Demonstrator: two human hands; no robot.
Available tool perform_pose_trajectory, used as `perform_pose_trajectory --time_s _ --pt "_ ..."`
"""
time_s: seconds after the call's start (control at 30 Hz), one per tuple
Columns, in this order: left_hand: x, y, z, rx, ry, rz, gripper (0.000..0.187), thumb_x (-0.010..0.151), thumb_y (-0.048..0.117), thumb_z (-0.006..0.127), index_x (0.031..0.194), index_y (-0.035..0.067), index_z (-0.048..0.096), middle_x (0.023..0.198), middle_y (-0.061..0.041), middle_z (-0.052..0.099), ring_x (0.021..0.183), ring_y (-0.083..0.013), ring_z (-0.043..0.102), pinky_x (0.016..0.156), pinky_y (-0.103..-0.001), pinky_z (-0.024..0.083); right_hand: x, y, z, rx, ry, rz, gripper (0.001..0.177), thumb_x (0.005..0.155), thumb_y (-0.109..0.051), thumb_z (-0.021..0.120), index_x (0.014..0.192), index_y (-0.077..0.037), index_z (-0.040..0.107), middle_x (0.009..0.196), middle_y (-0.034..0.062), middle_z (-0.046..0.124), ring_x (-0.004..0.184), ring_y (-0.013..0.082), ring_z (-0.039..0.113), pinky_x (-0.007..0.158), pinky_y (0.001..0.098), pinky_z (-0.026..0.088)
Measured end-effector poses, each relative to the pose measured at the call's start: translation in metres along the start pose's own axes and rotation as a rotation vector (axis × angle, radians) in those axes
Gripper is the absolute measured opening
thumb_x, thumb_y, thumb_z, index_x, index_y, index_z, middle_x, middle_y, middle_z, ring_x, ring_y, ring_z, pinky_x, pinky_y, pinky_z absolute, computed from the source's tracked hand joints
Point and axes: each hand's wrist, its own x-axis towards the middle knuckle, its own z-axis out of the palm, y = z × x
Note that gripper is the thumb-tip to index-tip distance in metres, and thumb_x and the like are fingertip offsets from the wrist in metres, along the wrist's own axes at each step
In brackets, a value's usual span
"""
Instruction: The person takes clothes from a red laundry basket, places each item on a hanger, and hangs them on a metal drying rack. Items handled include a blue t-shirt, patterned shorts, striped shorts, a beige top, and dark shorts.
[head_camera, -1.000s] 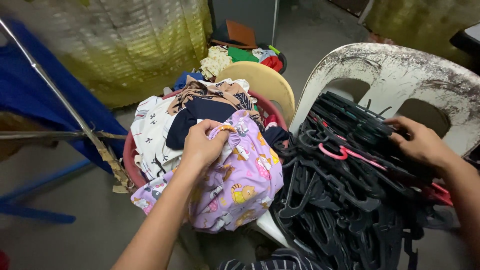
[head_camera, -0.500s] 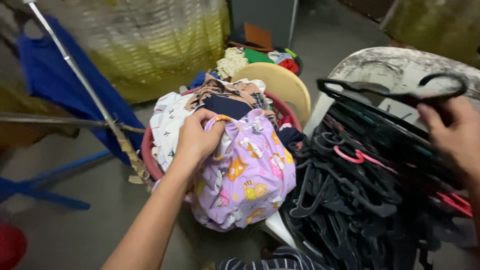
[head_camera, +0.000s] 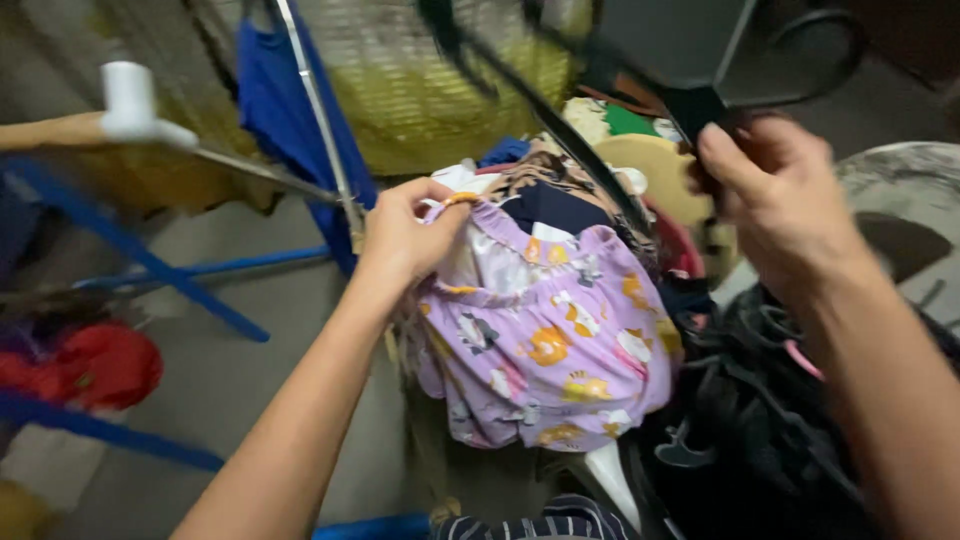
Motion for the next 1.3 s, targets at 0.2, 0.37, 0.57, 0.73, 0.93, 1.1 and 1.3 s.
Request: perform_pose_trajectory --time_s 0.2,0.37,0.57,0.73,0.93,1.1,1.3 --pt "-0.008 0.012 -0.009 -0.014 0.002 0.012 0.019 0.075 0.043 0.071 0.086 0.03 0.079 0.09 0.004 0.078 0.088 -0.0148 0.072 0.078 -0.032 0.049 0.028 0.003 0.077 0.893 -0.309 -0.01 0.019 0.099 -0.02 0.065 0.09 -0.013 0.049 0.093 0.0123 0.061 0.081 0.0195 0.058 0.074 0.0332 0.05" --pt "-0.018 0.026 -0.023 -0.084 -0.039 -0.13 0.015 0.073 0.041 0.076 0.089 0.041 0.076 0.094 -0.004 0.077 0.101 -0.0282 0.071 0.087 -0.036 0.057 0.035 0.003 0.118 1.033 -0.381 -0.005 0.008 0.098 -0.019 0.066 0.097 -0.015 0.059 0.1 0.009 0.059 0.084 0.0177 0.061 0.08 0.0281 0.048" --pt "-0.015 0.024 -0.032 -0.115 -0.026 -0.15 0.016 0.076 0.036 0.073 0.091 0.039 0.077 0.097 -0.001 0.077 0.099 -0.024 0.072 0.087 -0.036 0.056 0.059 0.008 0.136 1.026 -0.472 -0.036 0.008 0.098 -0.025 0.066 0.1 -0.02 0.06 0.101 0.0048 0.061 0.084 0.0142 0.061 0.079 0.0262 0.047" --pt "-0.002 0.002 -0.045 -0.145 0.024 -0.126 0.021 0.077 0.035 0.07 0.095 0.028 0.078 0.091 -0.008 0.076 0.095 -0.028 0.072 0.081 -0.04 0.056 0.028 0.026 0.131 0.82 -0.544 0.114 0.014 0.098 -0.023 0.066 0.096 -0.012 0.058 0.083 0.0053 0.056 0.071 0.0132 0.059 0.062 0.0229 0.046" --pt "-0.011 -0.048 -0.081 -0.189 0.157 -0.254 0.02 0.076 0.027 0.068 0.092 0.019 0.078 0.081 -0.009 0.071 0.081 -0.0206 0.067 0.07 -0.036 0.053 0.02 0.046 0.085 0.48 -0.507 0.106 0.013 0.098 -0.013 0.067 0.09 -0.004 0.063 0.067 0.0073 0.055 0.057 0.0133 0.057 0.051 0.0222 0.046" --pt "-0.015 -0.07 -0.101 -0.167 0.224 -0.314 0.015 0.078 0.024 0.069 0.086 0.016 0.078 0.07 -0.007 0.066 0.067 -0.0177 0.063 0.054 -0.03 0.048 0.013 0.016 0.075 0.226 -0.619 -0.051 0.014 0.093 -0.007 0.069 0.08 -0.002 0.07 0.053 0.0115 0.06 0.045 0.0146 0.056 0.045 0.0245 0.045" --pt "-0.051 -0.039 -0.142 0.181 0.116 -0.198 0.011 0.084 0.031 0.069 0.086 0.026 0.079 0.08 0.004 0.074 0.076 -0.0174 0.064 0.068 -0.035 0.044 0.02 -0.019 0.077 -0.112 -0.806 0.022 0.031 0.094 -0.019 0.065 0.08 0.008 0.073 0.064 0.018 0.072 0.054 0.0218 0.063 0.048 0.0341 0.053"
